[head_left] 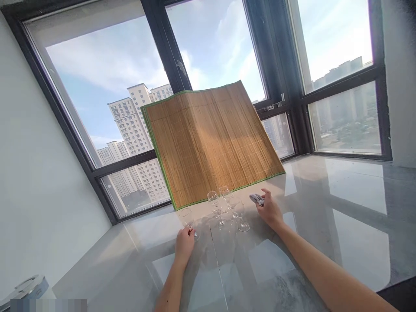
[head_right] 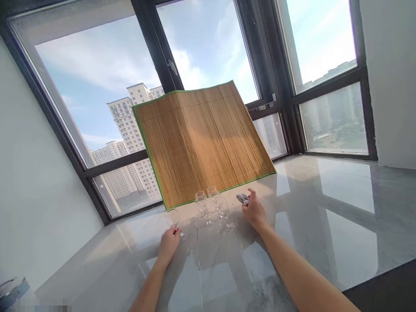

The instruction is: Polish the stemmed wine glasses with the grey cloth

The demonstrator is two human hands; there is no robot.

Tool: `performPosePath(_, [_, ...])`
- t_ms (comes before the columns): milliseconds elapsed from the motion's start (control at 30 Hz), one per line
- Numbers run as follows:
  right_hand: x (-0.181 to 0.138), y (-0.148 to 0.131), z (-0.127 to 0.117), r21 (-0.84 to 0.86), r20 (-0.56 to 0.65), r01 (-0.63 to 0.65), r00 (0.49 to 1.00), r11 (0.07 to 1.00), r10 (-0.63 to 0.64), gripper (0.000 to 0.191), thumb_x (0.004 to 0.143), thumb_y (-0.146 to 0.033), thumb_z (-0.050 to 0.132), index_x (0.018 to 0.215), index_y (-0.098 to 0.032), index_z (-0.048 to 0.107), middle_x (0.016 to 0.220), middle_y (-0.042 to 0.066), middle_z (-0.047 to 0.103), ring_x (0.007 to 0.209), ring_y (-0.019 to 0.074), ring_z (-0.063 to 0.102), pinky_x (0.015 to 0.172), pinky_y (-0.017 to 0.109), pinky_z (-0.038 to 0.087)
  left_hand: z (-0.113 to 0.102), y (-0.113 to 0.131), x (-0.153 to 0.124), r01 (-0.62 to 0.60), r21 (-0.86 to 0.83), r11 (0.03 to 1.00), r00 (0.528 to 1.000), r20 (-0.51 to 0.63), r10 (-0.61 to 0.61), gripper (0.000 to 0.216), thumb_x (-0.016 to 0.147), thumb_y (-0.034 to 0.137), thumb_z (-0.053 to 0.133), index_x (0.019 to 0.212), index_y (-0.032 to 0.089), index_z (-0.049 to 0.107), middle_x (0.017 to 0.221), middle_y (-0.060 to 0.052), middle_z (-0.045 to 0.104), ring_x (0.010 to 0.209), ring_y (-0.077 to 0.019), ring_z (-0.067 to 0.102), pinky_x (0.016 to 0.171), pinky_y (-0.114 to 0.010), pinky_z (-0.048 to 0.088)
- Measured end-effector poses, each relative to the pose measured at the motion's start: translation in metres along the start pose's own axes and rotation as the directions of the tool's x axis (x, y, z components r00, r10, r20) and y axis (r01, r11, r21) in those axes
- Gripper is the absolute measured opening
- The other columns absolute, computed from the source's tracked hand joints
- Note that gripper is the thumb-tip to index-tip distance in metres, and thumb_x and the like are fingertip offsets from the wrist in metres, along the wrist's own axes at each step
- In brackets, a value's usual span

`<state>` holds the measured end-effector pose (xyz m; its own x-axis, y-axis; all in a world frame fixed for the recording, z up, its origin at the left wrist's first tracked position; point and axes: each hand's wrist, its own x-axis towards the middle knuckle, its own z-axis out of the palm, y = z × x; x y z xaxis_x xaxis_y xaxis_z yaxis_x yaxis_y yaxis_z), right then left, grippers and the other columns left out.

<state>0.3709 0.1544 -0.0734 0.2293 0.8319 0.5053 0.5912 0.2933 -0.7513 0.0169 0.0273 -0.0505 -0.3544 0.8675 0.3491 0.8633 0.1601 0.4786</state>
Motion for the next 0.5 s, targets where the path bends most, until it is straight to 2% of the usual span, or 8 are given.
performPosePath(133, [-0.001, 0.001, -0.001, -0.007, -0.004, 0.007, 1.0, 1.0, -0.007, 0.058, 0.081, -0.023, 0.049, 0.136, -0.021, 0.031, 0.108, 0.009, 0.062, 0.076, 0.02, 0.059, 0.061, 0.027, 0.035, -0.019, -0.03, 0.013, 0.253, 0.132, 0.958, 0.967, -0.076, -0.245, 0.029, 0.091, 0.037, 0.044, 0.088, 0.019, 0.067, 0.096, -0.011, 0.073, 0.091, -0.0245, 0.066, 0.071, -0.029, 0.042])
performPosePath(200, [-0.001, 0.001, -0.002, -0.018, -0.015, 0.0, 1.0, 1.0, -0.001, 0.059, 0.082, -0.024, 0.049, 0.137, -0.022, 0.03, 0.111, 0.01, 0.061, 0.077, 0.0201, 0.059, 0.061, 0.028, 0.035, -0.021, -0.035, 0.016, 0.32, 0.137, 0.938, 0.946, -0.093, -0.309, 0.03, 0.091, 0.038, 0.043, 0.09, 0.021, 0.067, 0.099, -0.011, 0.073, 0.092, -0.026, 0.066, 0.069, -0.03, 0.042])
performPosePath(300, [-0.002, 0.0, -0.003, -0.027, -0.021, -0.005, 1.0, 1.0, 0.005, 0.061, 0.081, -0.024, 0.049, 0.138, -0.021, 0.029, 0.111, 0.01, 0.061, 0.078, 0.0209, 0.06, 0.061, 0.028, 0.035, -0.018, -0.037, 0.022, 0.325, 0.109, 0.939, 0.944, -0.091, -0.316, 0.025, 0.088, 0.038, 0.046, 0.091, 0.023, 0.066, 0.098, -0.008, 0.074, 0.092, -0.0254, 0.066, 0.068, -0.029, 0.042])
performPosePath(367, [-0.002, -0.002, -0.005, -0.024, -0.016, -0.001, 1.0, 1.0, 0.001, 0.061, 0.08, -0.024, 0.049, 0.138, -0.021, 0.03, 0.11, 0.01, 0.061, 0.078, 0.0211, 0.06, 0.062, 0.028, 0.036, -0.016, -0.038, 0.025, 0.325, 0.072, 0.943, 0.944, -0.087, -0.319, 0.025, 0.085, 0.037, 0.052, 0.101, 0.023, 0.065, 0.095, -0.005, 0.074, 0.091, -0.0241, 0.066, 0.067, -0.028, 0.042])
performPosePath(433, [-0.003, -0.004, -0.006, -0.016, -0.013, 0.005, 1.0, 1.0, -0.005, 0.061, 0.08, -0.023, 0.049, 0.138, -0.021, 0.03, 0.11, 0.01, 0.061, 0.079, 0.0211, 0.06, 0.064, 0.029, 0.036, -0.014, -0.04, 0.026, 0.339, 0.034, 0.94, 0.937, -0.098, -0.334, 0.035, 0.082, 0.034, 0.055, 0.115, 0.023, 0.059, 0.095, -0.004, 0.074, 0.091, -0.0228, 0.066, 0.068, -0.027, 0.042])
performPosePath(500, [-0.003, -0.005, -0.006, -0.011, -0.015, 0.009, 1.0, 1.0, -0.009, 0.061, 0.08, -0.023, 0.049, 0.137, -0.02, 0.03, 0.109, 0.011, 0.061, 0.08, 0.0216, 0.061, 0.065, 0.029, 0.037, -0.013, -0.041, 0.025, 0.347, 0.013, 0.938, 0.932, -0.12, -0.343, 0.038, 0.082, 0.029, 0.055, 0.12, 0.022, 0.055, 0.095, -0.003, 0.074, 0.09, -0.0214, 0.066, 0.069, -0.027, 0.042])
